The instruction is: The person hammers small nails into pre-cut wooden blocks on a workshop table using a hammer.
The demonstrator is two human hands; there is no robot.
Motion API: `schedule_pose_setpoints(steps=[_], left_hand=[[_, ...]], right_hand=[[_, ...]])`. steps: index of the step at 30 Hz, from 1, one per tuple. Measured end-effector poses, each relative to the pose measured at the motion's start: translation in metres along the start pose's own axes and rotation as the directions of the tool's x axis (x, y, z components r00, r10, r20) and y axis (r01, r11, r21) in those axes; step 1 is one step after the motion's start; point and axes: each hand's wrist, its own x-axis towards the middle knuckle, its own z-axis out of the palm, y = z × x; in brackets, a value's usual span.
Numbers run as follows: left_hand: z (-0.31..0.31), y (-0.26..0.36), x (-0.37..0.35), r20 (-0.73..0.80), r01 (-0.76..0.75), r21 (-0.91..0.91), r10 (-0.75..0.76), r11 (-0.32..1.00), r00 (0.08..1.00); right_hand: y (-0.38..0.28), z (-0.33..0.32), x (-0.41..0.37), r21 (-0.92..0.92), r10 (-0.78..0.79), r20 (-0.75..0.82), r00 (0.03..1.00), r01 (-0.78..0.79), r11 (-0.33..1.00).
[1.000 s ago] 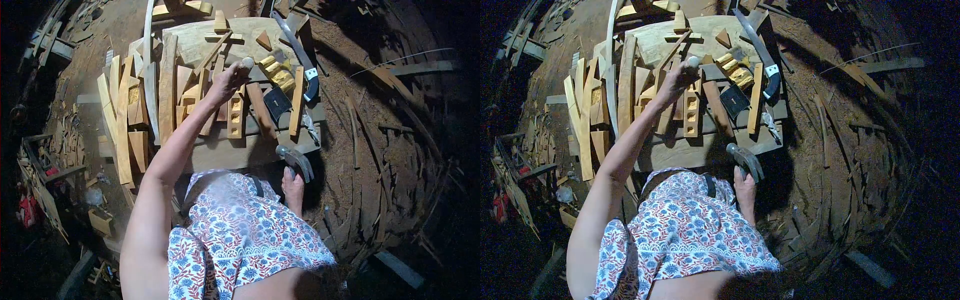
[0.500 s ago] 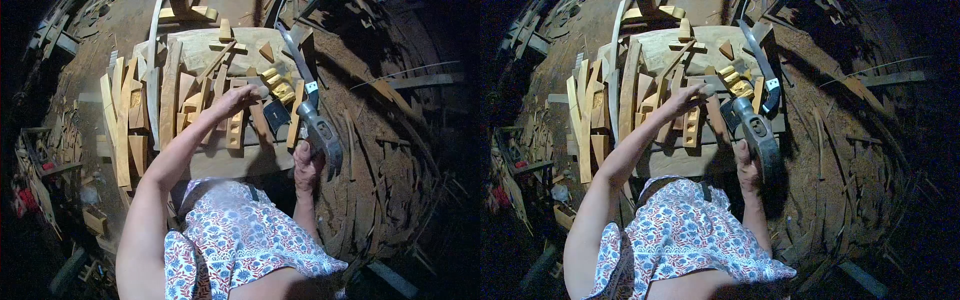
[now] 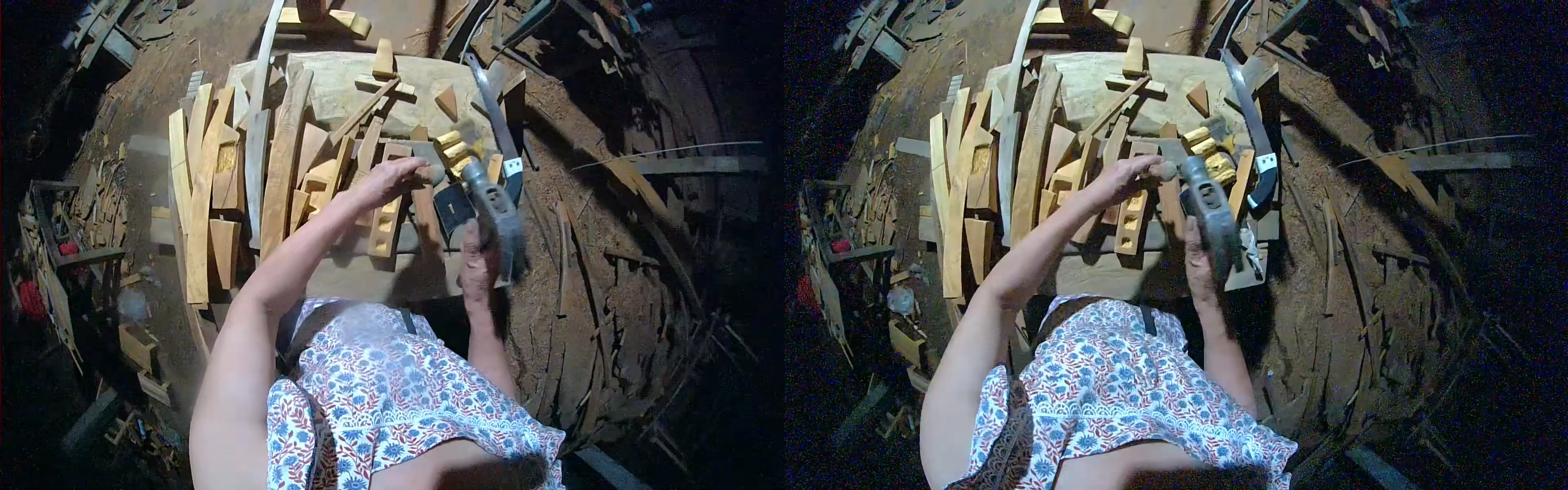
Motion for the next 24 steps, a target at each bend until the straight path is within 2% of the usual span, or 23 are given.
schedule_pose_setpoints(steps=[1,2,4,6,7,8,10,12,13,14,16,17,20,22,24], left_hand=[[-0.001,0.002,0.001,0.004,0.017,0.007,-0.017,1.0,1.0],[-0.002,0.004,0.002,0.009,0.038,0.014,-0.039,0.999,0.999],[-0.003,0.004,0.001,-0.021,0.021,0.002,-0.021,1.0,1.0],[-0.006,-0.005,0.003,0.046,0.079,-0.067,-0.076,0.995,0.996],[-0.011,-0.009,0.003,0.053,0.085,-0.066,-0.082,0.994,0.995],[-0.018,-0.015,0.005,-0.031,0.141,-0.116,-0.146,0.983,0.989],[-0.031,-0.025,0.004,-0.187,0.24,-0.236,-0.287,0.941,0.94],[-0.036,-0.047,0.0,-0.291,0.219,-0.308,-0.31,0.926,0.905],[-0.038,-0.045,-0.002,-0.285,0.17,-0.475,-0.334,0.863,0.898],[-0.037,-0.043,-0.004,-0.283,0.176,-0.478,-0.341,0.861,0.896],[-0.034,-0.024,-0.01,-0.254,0.155,-0.533,-0.333,0.831,0.908],[-0.039,-0.005,-0.01,-0.244,0.23,-0.391,-0.341,0.891,0.908],[-0.027,-0.015,-0.008,-0.179,0.162,-0.499,-0.284,0.851,0.942],[-0.024,-0.016,-0.008,-0.138,0.183,-0.443,-0.268,0.878,0.953],[-0.023,-0.016,-0.006,-0.006,0.281,-0.509,-0.329,0.814,0.944]], right_hand=[[0.007,0.006,0.003,-0.006,0.005,0.048,0.999,-0.005,1.0],[0.011,0.011,0.006,-0.026,-0.106,0.097,0.99,0.109,0.994],[0.014,0.016,0.008,-0.099,-0.079,0.14,0.987,0.093,0.991],[0.04,0.018,0.011,0.082,-0.086,0.128,0.988,0.076,0.994],[0.058,0.014,0.005,0.031,-0.037,0.167,0.985,0.032,0.999],[0.059,0.007,0.001,0.034,-0.037,0.165,0.986,0.032,0.999],[0.062,-0.009,-0.011,-0.094,0.049,0.168,0.985,-0.034,0.995],[0.061,-0.024,-0.018,-0.123,0.077,0.156,0.985,-0.057,0.991],[0.06,-0.027,-0.02,-0.149,0.098,0.144,0.985,-0.077,0.986],[0.061,-0.027,-0.023,-0.151,0.105,0.148,0.983,-0.082,0.985],[0.063,-0.027,-0.032,0.065,0.295,0.027,0.955,-0.296,0.953],[0.063,-0.027,-0.035,0.097,0.332,0.002,0.943,-0.33,0.939],[0.067,-0.029,-0.042,0.128,0.332,-0.034,0.943,-0.326,0.937],[0.066,-0.031,-0.044,0.145,0.352,-0.017,0.936,-0.346,0.927],[0.062,-0.032,-0.044,0.164,0.372,-0.002,0.928,-0.366,0.916]])
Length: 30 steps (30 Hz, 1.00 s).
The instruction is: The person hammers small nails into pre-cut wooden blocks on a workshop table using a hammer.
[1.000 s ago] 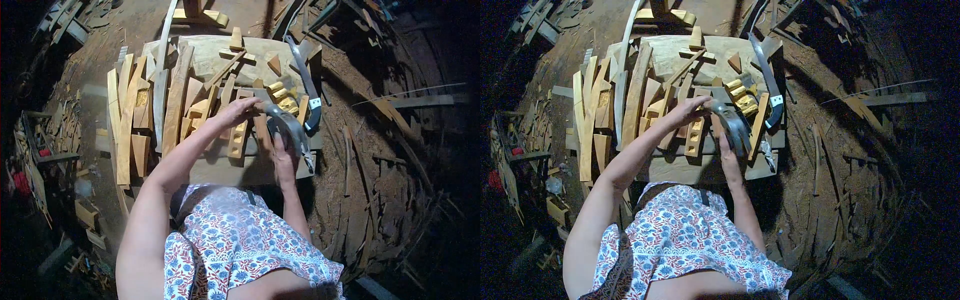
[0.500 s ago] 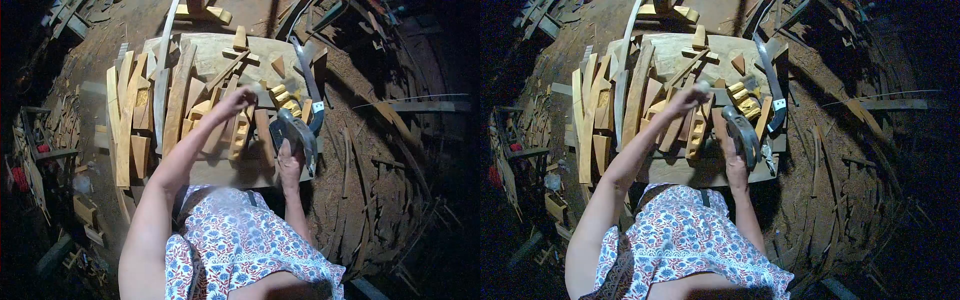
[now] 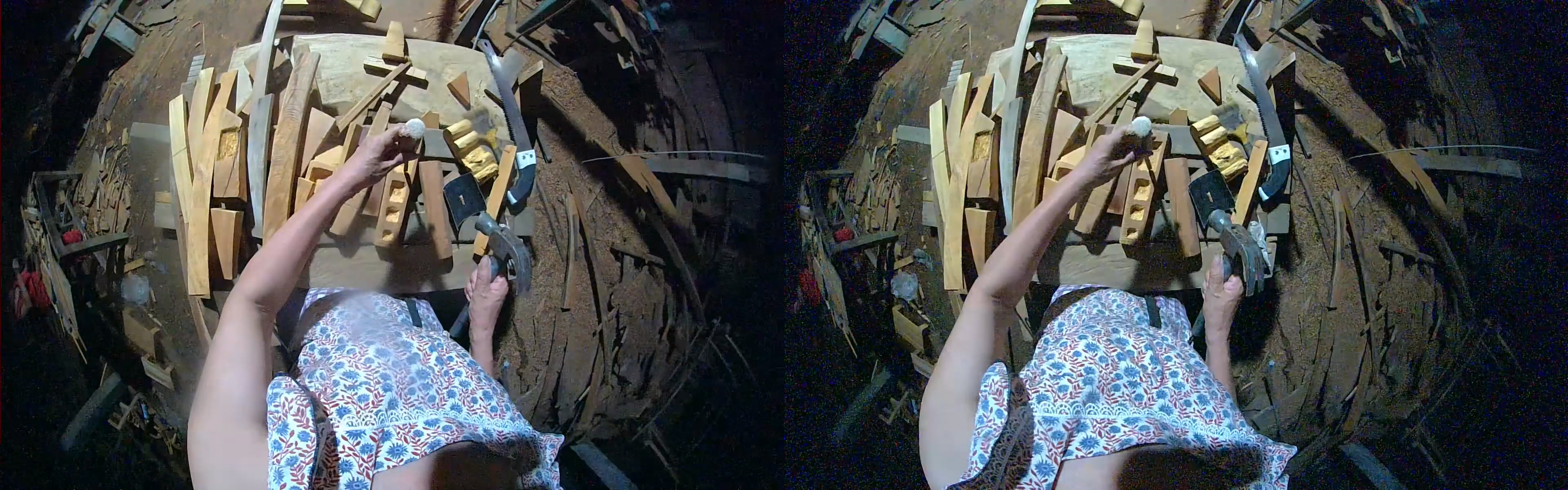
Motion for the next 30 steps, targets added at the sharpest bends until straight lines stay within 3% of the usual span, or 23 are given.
schedule_pose_setpoints(steps=[1,2,4,6,8,9,10,12,13,14,15,16,18,19,20,22,23,24,25,27,28,29,30], left_hand=[[0.0,0.014,-0.001,-0.027,0.082,0.294,-0.078,0.952,0.997],[0.003,0.012,-0.001,-0.024,0.086,0.292,-0.082,0.953,0.996],[0.007,0.006,0.005,0.064,-0.167,-0.01,0.167,0.986,0.984],[0.013,-0.011,0.012,0.071,-0.212,-0.116,0.221,0.97,0.973],[0.017,0.01,0.007,0.142,-0.347,0.335,0.317,0.876,0.938],[0.017,0.023,0.003,0.179,-0.27,0.366,0.217,0.89,0.96],[0.017,0.024,0.003,0.177,-0.274,0.367,0.223,0.889,0.959],[0.018,0.022,0.002,0.184,-0.278,0.376,0.222,0.884,0.957],[0.018,0.016,0.004,0.182,-0.282,0.377,0.228,0.882,0.956],[0.016,0.011,0.007,0.187,-0.337,0.373,0.286,0.864,0.94],[0.013,0.005,0.01,0.186,-0.389,0.371,0.343,0.843,0.921],[0.01,0.013,0.009,0.177,-0.389,0.378,0.347,0.84,0.921],[0.011,0.021,0.002,0.242,-0.283,0.399,0.198,0.872,0.95],[0.013,0.021,0.001,0.224,-0.321,0.375,0.251,0.87,0.942],[0.014,0.022,0.001,0.227,-0.318,0.374,0.246,0.871,0.942],[0.015,0.027,0.005,0.226,-0.271,0.392,0.194,0.879,0.955],[0.016,0.025,0.008,0.228,-0.277,0.39,0.199,0.878,0.953],[0.016,0.021,0.012,0.249,-0.346,0.36,0.268,0.867,0.931],[0.016,0.021,0.013,0.266,-0.411,0.33,0.334,0.85,0.904],[0.013,0.02,0.01,0.261,-0.335,0.377,0.248,0.864,0.933],[0.014,0.018,0.005,0.259,-0.25,0.411,0.15,0.877,0.954],[0.015,-0.001,0.001,0.243,-0.194,0.302,0.122,0.933,0.962],[0.017,0.005,-0.011,0.214,-0.296,0.453,0.22,0.841,0.952]], right_hand=[[-0.005,0.001,0.0,-0.006,0.0,0.003,1.0,0.0,1.0],[-0.011,0.003,-0.001,-0.013,0.002,0.007,1.0,-0.001,1.0],[-0.031,0.014,-0.005,0.0,-0.067,-0.007,0.998,0.067,0.998],[-0.033,0.019,0.002,0.012,-0.138,-0.019,0.99,0.138,0.99],[-0.007,0.014,0.019,0.551,0.033,0.013,0.999,-0.035,0.834],[0.015,0.017,0.017,0.456,-0.206,0.068,0.976,0.153,0.877],[0.013,0.015,0.025,-0.353,-0.465,0.236,0.853,0.521,0.777],[0.024,0.044,0.053,-0.284,-0.715,0.247,0.654,0.755,0.591],[0.017,0.046,0.055,-0.284,-0.719,0.248,0.649,0.759,0.587],[0.007,0.048,0.055,-0.505,-0.439,0.381,0.814,0.581,0.639],[0.001,0.05,0.056,-0.715,-0.101,0.417,0.903,0.395,0.577],[0.0,0.051,0.058,-0.711,-0.106,0.427,0.898,0.406,0.574],[0.004,0.045,0.052,-0.415,-0.657,0.282,0.699,0.706,0.574],[0.0,0.035,0.054,-0.46,-0.366,0.278,0.888,0.457,0.761],[-0.007,0.04,0.051,-0.46,-0.362,0.275,0.891,0.452,0.764],[-0.034,0.059,0.042,-0.123,-0.672,0.142,0.727,0.686,0.717],[-0.06,0.071,0.027,-0.03,-0.142,0.123,0.982,0.147,0.989],[-0.064,0.069,0.031,-0.179,-0.159,0.258,0.953,0.209,0.961],[-0.063,0.068,0.033,-0.227,-0.204,0.274,0.94,0.269,0.936],[-0.052,0.069,0.04,-0.266,-0.255,0.304,0.918,0.339,0.903],[-0.033,0.067,0.043,-0.118,-0.19,0.261,0.947,0.226,0.967],[-0.012,0.064,0.047,0.04,-0.12,0.226,0.967,0.114,0.993],[0.012,0.054,0.053,0.043,-0.123,0.227,0.966,0.116,0.992]])
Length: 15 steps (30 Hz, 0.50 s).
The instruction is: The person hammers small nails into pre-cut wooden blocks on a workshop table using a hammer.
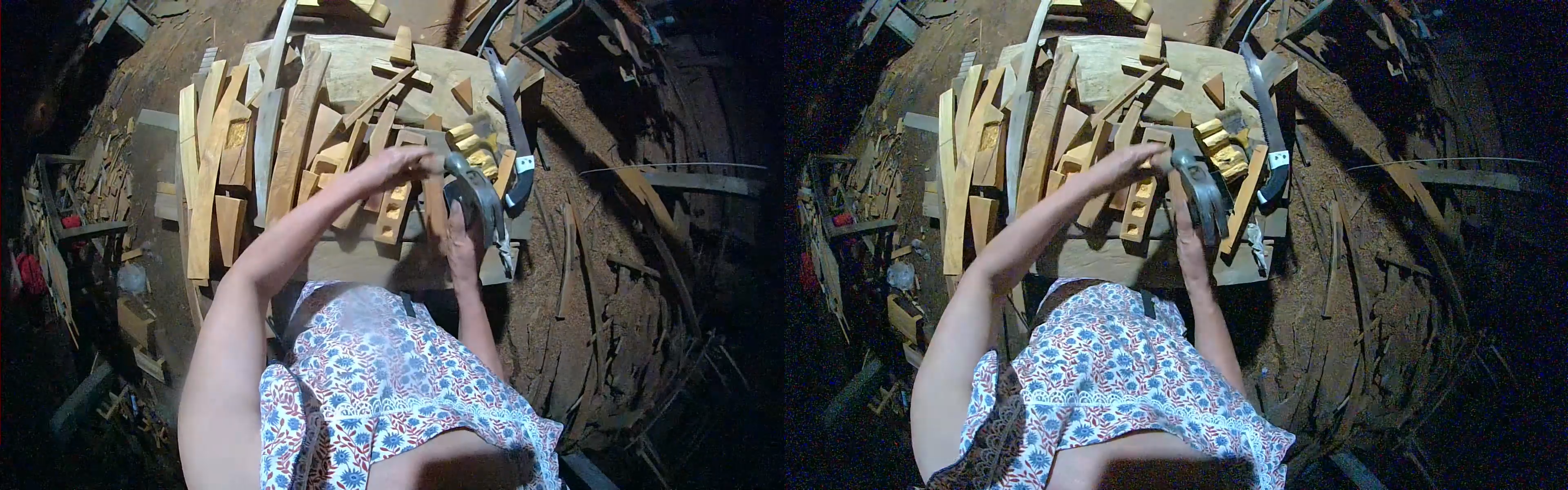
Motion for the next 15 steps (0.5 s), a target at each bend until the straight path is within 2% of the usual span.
schedule_pose_setpoints(steps=[2,3,4,5,6,8,9,10,11,12,13,15], left_hand=[[0.022,-0.009,-0.027,0.02,0.008,0.016,-0.008,1.0,1.0],[0.023,0.005,-0.04,0.032,-0.091,0.151,0.087,0.984,0.996],[0.022,0.017,-0.05,0.057,-0.187,0.279,0.178,0.942,0.982],[0.029,0.01,-0.058,0.139,-0.263,0.343,0.229,0.901,0.964],[0.036,0.003,-0.069,0.119,-0.224,0.28,0.198,0.934,0.973],[0.031,0.011,-0.071,-0.05,-0.128,0.244,0.145,0.961,0.988],[0.026,0.012,-0.066,-0.089,0.233,-0.505,-0.319,0.831,0.943],[0.012,0.028,-0.056,0.206,0.352,-0.929,-0.63,0.114,0.748],[0.009,0.038,-0.056,-0.165,0.304,-0.603,-0.489,0.737,0.856],[0.005,0.027,-0.053,-0.317,0.138,-0.314,-0.241,0.939,0.917],[-0.001,0.024,-0.049,-0.314,0.139,-0.28,-0.227,0.95,0.922],[-0.007,0.014,-0.042,-0.309,0.137,-0.248,-0.212,0.959,0.927]], right_hand=[[0.038,-0.031,-0.007,-0.081,-0.33,0.073,0.941,0.335,0.939],[0.038,-0.037,-0.015,-0.079,-0.333,0.072,0.94,0.338,0.938],[0.037,-0.042,-0.025,-0.432,-0.505,0.147,0.851,0.514,0.741],[0.037,-0.048,-0.035,-0.697,-0.609,0.284,0.741,0.596,0.4],[0.039,-0.053,-0.044,-0.698,-0.606,0.283,0.744,0.593,0.401],[0.041,-0.062,-0.061,-0.754,-0.459,0.277,0.844,0.487,0.441],[0.042,-0.065,-0.067,-0.756,-0.453,0.275,0.848,0.482,0.442],[0.042,-0.067,-0.073,-0.761,-0.398,0.202,0.895,0.399,0.511],[0.042,-0.068,-0.078,-0.757,-0.337,0.128,0.933,0.312,0.575],[0.042,-0.069,-0.081,-0.743,-0.272,0.053,0.961,0.22,0.632],[0.045,-0.063,-0.079,-0.375,-0.057,-0.193,0.979,-0.02,0.927],[0.045,-0.064,-0.08,-0.299,0.005,-0.213,0.977,-0.07,0.952]])
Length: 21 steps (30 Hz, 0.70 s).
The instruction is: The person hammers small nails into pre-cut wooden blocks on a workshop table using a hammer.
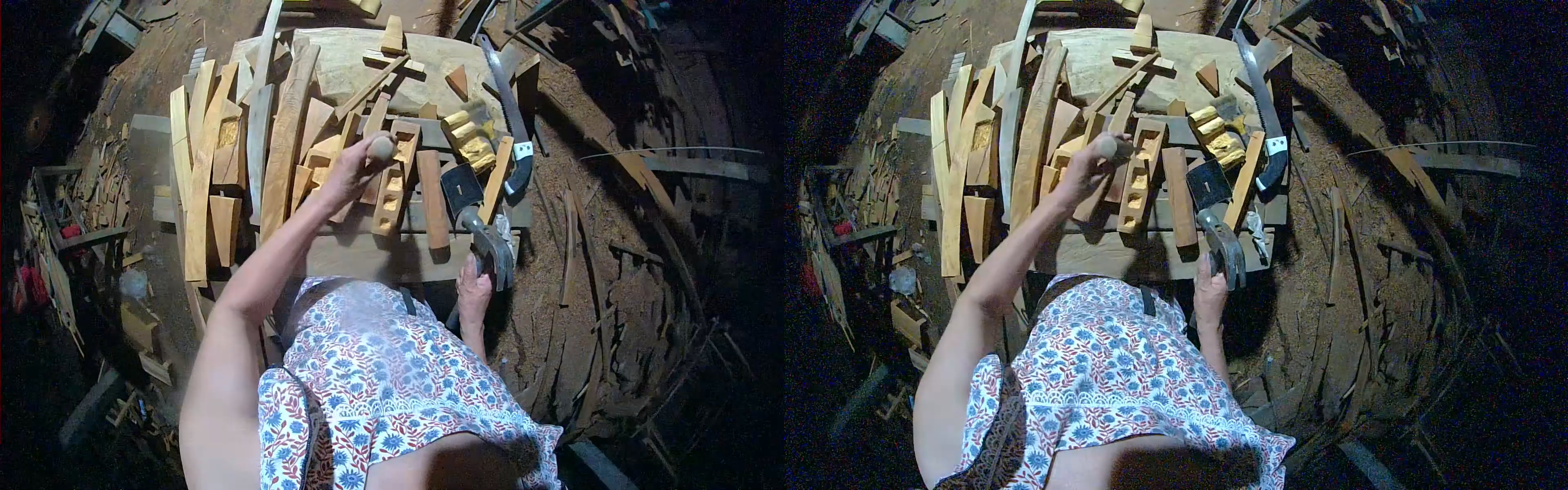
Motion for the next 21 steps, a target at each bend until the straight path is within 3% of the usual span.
schedule_pose_setpoints(steps=[2,3,5,6,9,11,12,15,16,19,20,21], left_hand=[[0.001,-0.019,0.007,0.015,-0.059,0.029,0.058,0.998,0.998],[0.003,-0.026,0.01,0.017,-0.058,0.028,0.058,0.998,0.998],[0.005,-0.016,0.016,0.086,-0.011,-0.185,0.028,0.983,0.996],[0.001,0.0,0.013,0.124,-0.036,0.15,0.018,0.988,0.992],[0.0,0.006,0.018,0.162,-0.09,0.184,0.061,0.979,0.985],[0.003,0.01,0.023,0.167,-0.147,0.163,0.12,0.976,0.979],[0.005,0.012,0.025,0.186,-0.156,0.158,0.126,0.975,0.974],[0.006,0.007,0.028,0.256,-0.139,0.176,0.091,0.975,0.962],[0.005,0.009,0.03,0.309,-0.109,0.196,0.044,0.974,0.95],[0.004,0.024,0.034,0.365,-0.076,0.254,-0.023,0.964,0.931],[0.004,0.023,0.034,0.348,-0.222,0.235,0.131,0.946,0.928],[0.005,0.023,0.034,0.347,-0.228,0.237,0.137,0.945,0.928]], right_hand=[[-0.001,0.0,0.0,0.066,0.062,0.008,0.998,-0.063,0.996],[-0.002,0.003,0.0,-0.004,-0.017,-0.029,0.999,0.017,1.0],[-0.01,0.007,-0.001,-0.079,-0.095,-0.063,0.993,0.09,0.993],[-0.022,0.008,-0.002,-0.044,-0.083,-0.045,0.996,0.081,0.996],[-0.022,0.005,-0.004,0.013,-0.01,0.031,0.999,0.01,1.0],[-0.024,0.01,-0.004,-0.004,-0.2,0.003,0.98,0.2,0.98],[-0.024,0.01,-0.003,-0.153,-0.295,0.027,0.955,0.295,0.943],[-0.108,0.029,0.0,-0.123,-0.422,-0.113,0.899,0.409,0.904],[-0.097,0.036,0.006,-0.074,-0.313,-0.071,0.947,0.308,0.949],[-0.121,0.06,0.02,0.07,-0.396,-0.01,0.918,0.396,0.916],[-0.125,0.063,0.029,0.053,-0.413,0.066,0.908,0.41,0.911],[-0.128,0.064,0.036,0.036,-0.425,0.143,0.894,0.425,0.905]])
